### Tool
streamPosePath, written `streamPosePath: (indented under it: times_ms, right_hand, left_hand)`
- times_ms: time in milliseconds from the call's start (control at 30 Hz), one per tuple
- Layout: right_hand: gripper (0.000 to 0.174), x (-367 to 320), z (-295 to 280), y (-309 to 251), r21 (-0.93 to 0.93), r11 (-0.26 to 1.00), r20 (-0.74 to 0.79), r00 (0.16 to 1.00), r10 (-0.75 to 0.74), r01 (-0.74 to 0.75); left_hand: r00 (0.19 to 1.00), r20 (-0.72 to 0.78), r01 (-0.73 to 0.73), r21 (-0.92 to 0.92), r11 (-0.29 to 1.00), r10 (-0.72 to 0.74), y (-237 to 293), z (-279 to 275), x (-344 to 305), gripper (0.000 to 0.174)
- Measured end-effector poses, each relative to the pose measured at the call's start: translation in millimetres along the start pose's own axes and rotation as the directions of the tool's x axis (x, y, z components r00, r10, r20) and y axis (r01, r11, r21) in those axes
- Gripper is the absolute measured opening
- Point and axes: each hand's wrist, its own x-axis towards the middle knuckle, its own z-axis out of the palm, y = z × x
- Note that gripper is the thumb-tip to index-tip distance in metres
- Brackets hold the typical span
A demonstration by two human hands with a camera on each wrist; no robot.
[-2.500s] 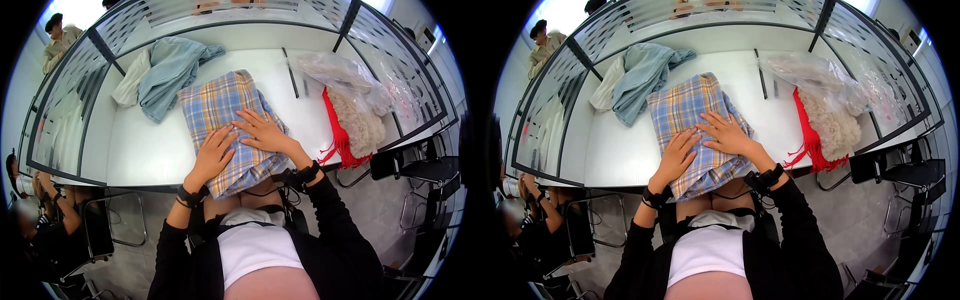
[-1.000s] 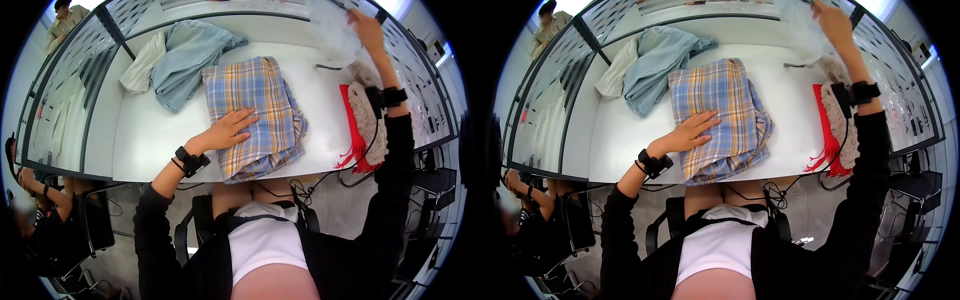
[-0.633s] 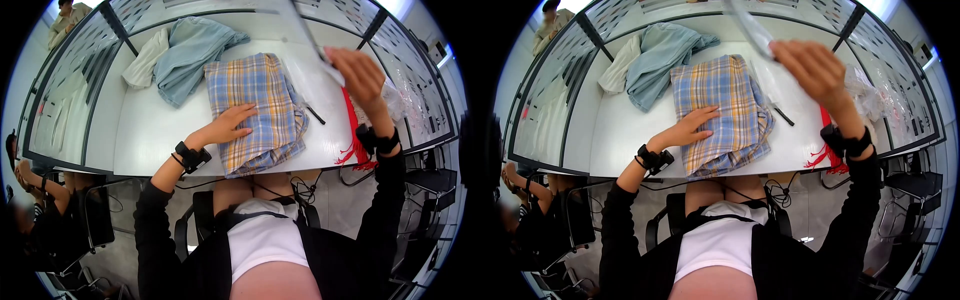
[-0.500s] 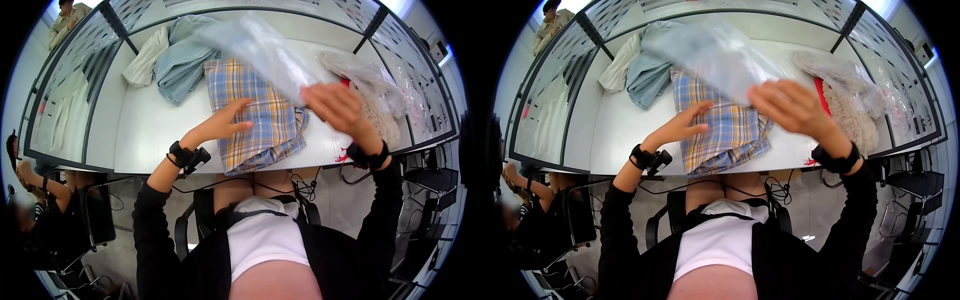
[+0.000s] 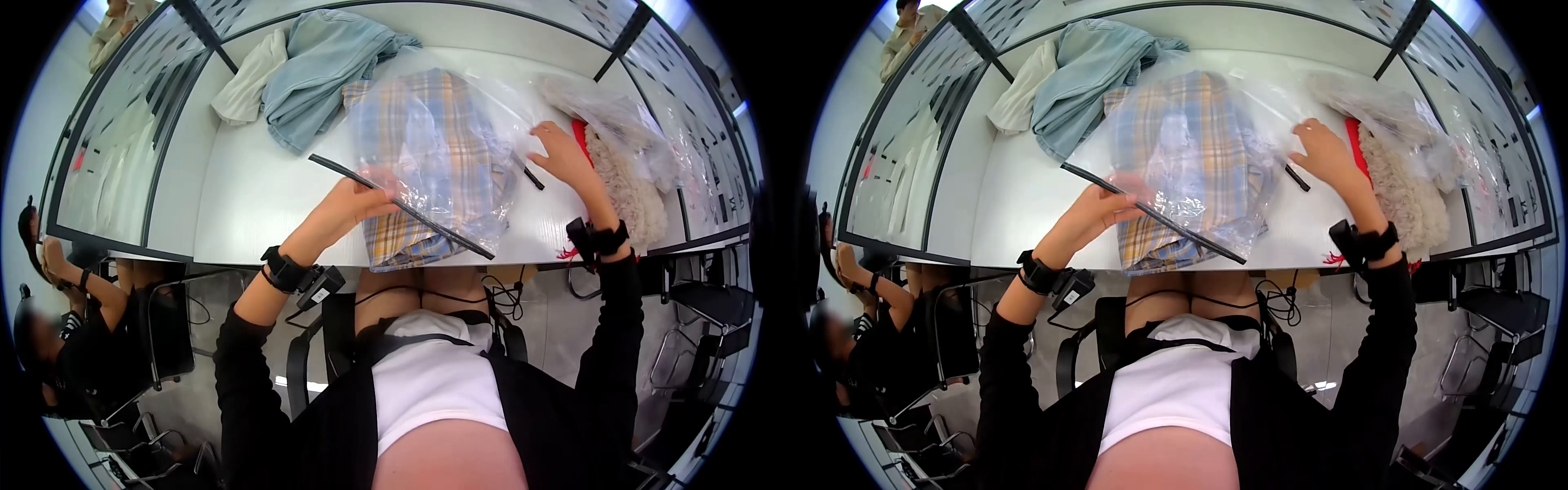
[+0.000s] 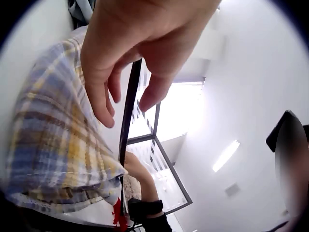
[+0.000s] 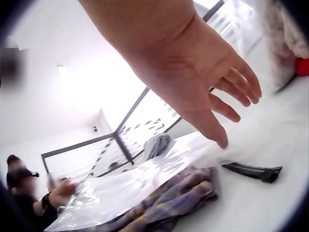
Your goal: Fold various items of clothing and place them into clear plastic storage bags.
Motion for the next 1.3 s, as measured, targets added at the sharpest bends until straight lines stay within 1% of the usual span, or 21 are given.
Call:
streamPosePath:
  times_ms: [67, 167, 200, 300, 333, 433, 533, 633, 700, 733, 767, 800, 900, 1000, 1033, 1067, 1100, 1167, 1233, 1267, 1300]
  right_hand:
    - [0.056, 2.8, 8.9, 21.7, -0.086, 0.994, 0.180, 0.980, 0.086, -0.072]
    - [0.067, 3.8, 23.3, 21.3, -0.038, 0.996, 0.252, 0.963, 0.093, -0.086]
    - [0.069, 3.5, 25.5, 13.1, -0.045, 0.989, 0.209, 0.967, 0.146, -0.140]
    - [0.064, 3.5, 28.4, 9.0, -0.059, 0.990, 0.141, 0.981, 0.136, -0.128]
    - [0.050, 7.3, 32.8, 19.2, -0.005, 0.996, 0.126, 0.988, 0.087, -0.087]
    - [0.033, 9.1, 33.4, 17.4, 0.011, 0.998, 0.167, 0.984, 0.060, -0.062]
    - [0.026, 12.0, 46.5, 6.3, -0.245, 0.966, 0.088, 0.990, 0.108, -0.084]
    - [0.024, 30.5, 33.1, 18.4, -0.336, 0.920, 0.203, 0.938, 0.281, -0.203]
    - [0.033, 53.9, 8.6, 46.1, -0.359, 0.899, 0.250, 0.902, 0.352, -0.251]
    - [0.039, 56.9, 3.6, 76.0, -0.366, 0.923, 0.014, 0.991, 0.135, -0.120]
    - [0.045, 60.1, -1.7, 108.0, -0.406, 0.914, -0.215, 0.971, -0.103, 0.007]
    - [0.048, 77.0, -19.9, 136.0, -0.379, 0.923, -0.252, 0.952, -0.177, 0.071]
    - [0.041, 95.8, -121.9, 94.0, -0.386, 0.872, -0.481, 0.872, 0.088, -0.301]
    - [0.036, 90.4, -204.3, 33.2, -0.343, 0.807, -0.640, 0.749, 0.173, -0.480]
    - [0.029, 87.2, -205.9, 37.8, -0.590, 0.712, -0.708, 0.668, -0.229, -0.381]
    - [0.026, 77.8, -211.4, 39.0, -0.566, 0.721, -0.700, 0.695, -0.164, -0.400]
    - [0.029, 71.5, -212.0, 45.9, -0.659, 0.625, -0.662, 0.717, -0.218, -0.418]
    - [0.041, 58.7, -203.5, 53.9, -0.761, 0.475, -0.546, 0.832, -0.103, -0.441]
    - [0.053, 51.8, -181.0, 140.9, -0.750, 0.520, -0.587, 0.772, -0.242, -0.408]
    - [0.049, 45.8, -172.3, 137.9, -0.778, 0.445, -0.505, 0.863, -0.023, -0.444]
    - [0.045, 36.0, -157.1, 159.8, -0.817, 0.453, -0.421, 0.906, -0.047, -0.356]
  left_hand:
    - [0.999, 0.035, -0.005, 0.033, 0.999, 0.004, 1.0, 6.4, -7.9, 0.022]
    - [0.999, -0.036, 0.040, -0.020, 0.999, -0.041, -5.3, -1.7, -7.7, 0.021]
    - [0.996, -0.083, 0.035, -0.004, 0.999, -0.035, -4.0, -0.5, -8.6, 0.023]
    - [0.991, -0.134, -0.004, -0.057, 0.998, -0.004, -7.8, -5.1, -5.7, 0.020]
    - [0.987, -0.161, -0.021, -0.049, 0.999, 0.013, -9.4, -5.2, -5.2, 0.020]
    - [0.972, -0.230, -0.058, -0.013, 0.998, 0.054, -11.2, -4.9, -4.4, 0.018]
    - [0.954, -0.285, -0.088, 0.032, 0.996, 0.093, -8.8, -4.2, -9.7, 0.018]
    - [0.928, -0.337, -0.147, 0.058, 0.987, 0.158, -3.9, -11.6, -20.7, 0.017]
    - [0.909, -0.369, -0.176, 0.083, 0.981, 0.194, -0.9, -25.0, -32.2, 0.017]
    - [0.905, -0.365, -0.205, 0.082, 0.975, 0.221, -1.3, -30.7, -38.2, 0.018]
    - [0.906, -0.361, -0.211, 0.071, 0.975, 0.222, -2.8, -37.0, -42.4, 0.018]
    - [0.908, -0.358, -0.213, 0.057, 0.975, 0.219, -6.0, -42.7, -46.6, 0.018]
    - [0.912, -0.364, -0.186, 0.041, 0.982, 0.188, -13.2, -47.6, -52.1, 0.018]
    - [0.913, -0.375, -0.157, 0.044, 0.987, 0.162, -22.4, -43.0, -52.3, 0.019]
    - [0.911, -0.381, -0.153, 0.042, 0.987, 0.157, -24.0, -42.7, -51.2, 0.019]
    - [0.910, -0.386, -0.151, 0.038, 0.988, 0.153, -25.1, -41.7, -50.0, 0.020]
    - [0.909, -0.389, -0.147, 0.036, 0.989, 0.149, -25.9, -40.5, -49.1, 0.020]
    - [0.905, -0.407, -0.108, 0.056, 0.993, 0.122, -26.1, -38.9, -48.1, 0.021]
    - [0.911, -0.404, -0.064, 0.075, 0.995, 0.089, -28.6, -40.3, -47.0, 0.021]
    - [0.897, -0.431, -0.051, 0.113, 0.992, 0.095, -26.1, -34.5, -46.8, 0.028]
    - [0.878, -0.461, 0.008, 0.282, 0.959, 0.128, -28.7, -36.3, -47.4, 0.030]
